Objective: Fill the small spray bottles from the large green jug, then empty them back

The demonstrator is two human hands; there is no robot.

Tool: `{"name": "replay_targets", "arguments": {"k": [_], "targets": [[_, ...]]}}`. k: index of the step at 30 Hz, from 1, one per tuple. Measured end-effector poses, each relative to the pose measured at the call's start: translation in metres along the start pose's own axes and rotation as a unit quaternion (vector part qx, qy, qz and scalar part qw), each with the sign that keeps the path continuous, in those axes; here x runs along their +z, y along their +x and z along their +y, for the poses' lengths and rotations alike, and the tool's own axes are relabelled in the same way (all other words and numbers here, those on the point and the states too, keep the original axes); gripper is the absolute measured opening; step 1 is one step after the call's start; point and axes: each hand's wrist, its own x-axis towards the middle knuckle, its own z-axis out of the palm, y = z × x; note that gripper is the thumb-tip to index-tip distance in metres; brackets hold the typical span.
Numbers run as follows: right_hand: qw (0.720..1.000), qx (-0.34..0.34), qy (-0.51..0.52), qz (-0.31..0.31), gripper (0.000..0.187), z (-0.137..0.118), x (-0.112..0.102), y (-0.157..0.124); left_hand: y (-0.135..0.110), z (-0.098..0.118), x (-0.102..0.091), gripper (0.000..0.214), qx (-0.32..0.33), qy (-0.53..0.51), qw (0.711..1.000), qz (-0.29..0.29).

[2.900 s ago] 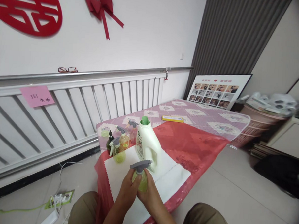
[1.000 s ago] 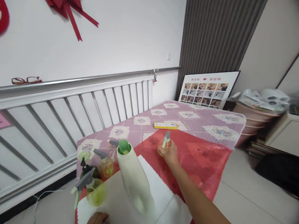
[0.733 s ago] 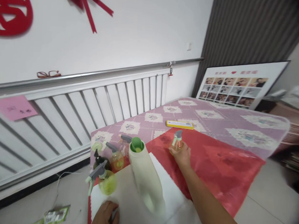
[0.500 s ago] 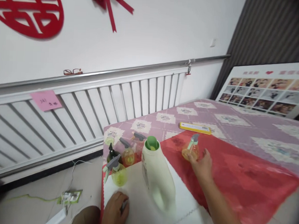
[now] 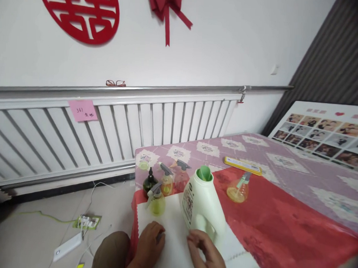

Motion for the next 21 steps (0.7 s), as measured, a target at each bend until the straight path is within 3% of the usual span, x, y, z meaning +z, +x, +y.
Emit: {"name": "replay_targets", "arguments": {"k": [6,9,12,16,21], "targets": [[0.998,-0.002,-0.057,-0.008,0.035,-0.009,0.077,0.066,0.0,-0.004,0.001,0.014,0.002,-0.061,0.998,0.031],[0.998,-0.016,-0.064,-0.004,0.047,-0.006,0.106,0.089,0.0,-0.003,0.0,0.016,-0.001,-0.089,0.995,0.05],[0.998,-0.025,-0.066,0.004,0.045,0.0,0.127,0.101,0.001,-0.002,-0.002,0.016,-0.01,-0.108,0.992,0.06],[0.998,-0.031,-0.058,-0.006,0.031,0.004,0.135,0.104,0.001,-0.001,-0.004,0.016,-0.023,-0.126,0.99,0.055],[0.999,-0.034,-0.033,-0.016,0.03,-0.008,0.108,0.089,0.0,-0.002,-0.005,0.012,-0.039,-0.167,0.983,0.071]]}}
